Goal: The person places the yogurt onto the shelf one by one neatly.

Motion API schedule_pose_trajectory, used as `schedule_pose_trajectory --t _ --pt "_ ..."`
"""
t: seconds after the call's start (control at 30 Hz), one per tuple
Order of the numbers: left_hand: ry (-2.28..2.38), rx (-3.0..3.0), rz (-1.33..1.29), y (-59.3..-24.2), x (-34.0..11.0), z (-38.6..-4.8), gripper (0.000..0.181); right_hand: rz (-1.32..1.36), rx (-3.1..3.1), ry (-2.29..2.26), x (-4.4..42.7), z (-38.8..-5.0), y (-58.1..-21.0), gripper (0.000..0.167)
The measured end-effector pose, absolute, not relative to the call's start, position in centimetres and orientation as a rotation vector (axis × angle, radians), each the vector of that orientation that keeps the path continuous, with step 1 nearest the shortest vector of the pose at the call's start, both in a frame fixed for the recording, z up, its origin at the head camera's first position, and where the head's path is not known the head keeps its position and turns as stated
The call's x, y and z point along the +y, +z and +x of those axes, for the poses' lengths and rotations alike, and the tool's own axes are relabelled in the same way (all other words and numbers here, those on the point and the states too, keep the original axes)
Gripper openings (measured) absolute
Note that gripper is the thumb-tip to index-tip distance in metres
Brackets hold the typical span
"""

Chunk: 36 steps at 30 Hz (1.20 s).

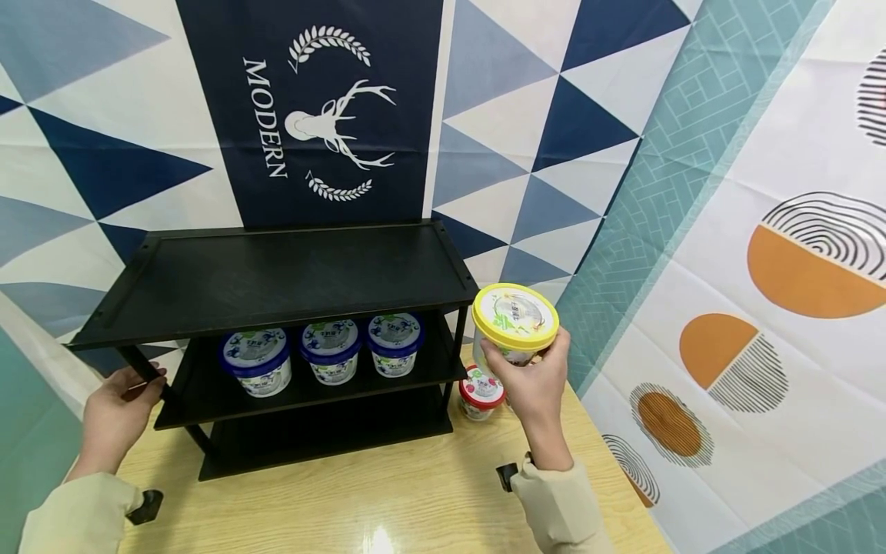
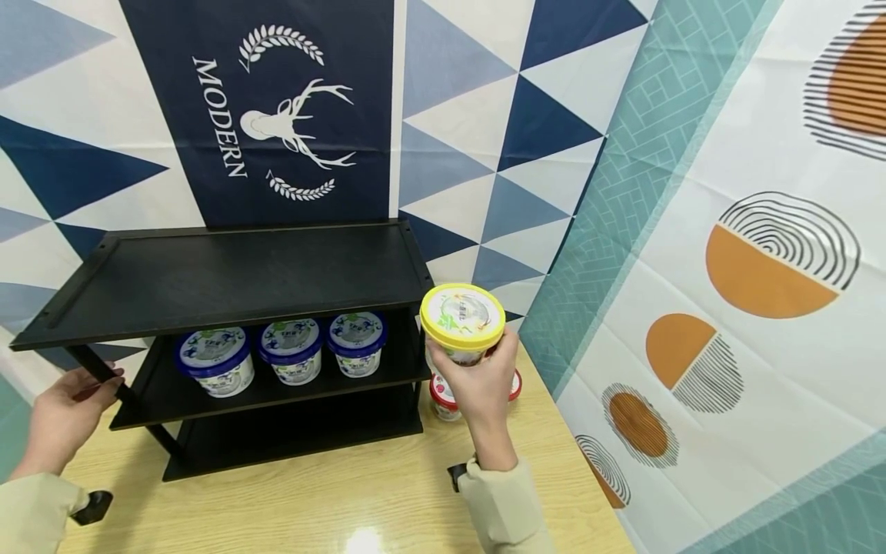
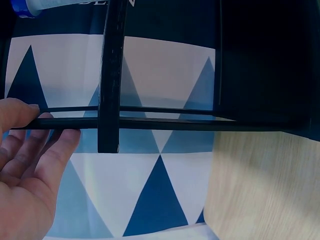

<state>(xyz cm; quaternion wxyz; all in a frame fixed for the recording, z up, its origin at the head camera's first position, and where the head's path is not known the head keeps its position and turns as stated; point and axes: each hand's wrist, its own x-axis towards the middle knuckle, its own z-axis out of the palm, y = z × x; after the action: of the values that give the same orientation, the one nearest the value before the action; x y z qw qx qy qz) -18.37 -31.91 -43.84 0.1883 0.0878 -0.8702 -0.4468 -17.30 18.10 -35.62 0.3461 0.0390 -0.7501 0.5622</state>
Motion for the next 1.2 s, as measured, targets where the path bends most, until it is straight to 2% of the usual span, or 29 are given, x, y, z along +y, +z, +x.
schedule_pose_trajectory --t 0.63,1.2 --pt "-1.261 -2.466 0.262 -43.9 -31.9 -18.3 0.031 0.179 -1.92 1.485 16.4 -17.5 -33.6 0.081" --pt "-1.261 -2.448 0.25 -43.9 -31.9 -18.5 0.038 0.282 -1.885 1.544 13.8 -17.9 -32.1 0.082"
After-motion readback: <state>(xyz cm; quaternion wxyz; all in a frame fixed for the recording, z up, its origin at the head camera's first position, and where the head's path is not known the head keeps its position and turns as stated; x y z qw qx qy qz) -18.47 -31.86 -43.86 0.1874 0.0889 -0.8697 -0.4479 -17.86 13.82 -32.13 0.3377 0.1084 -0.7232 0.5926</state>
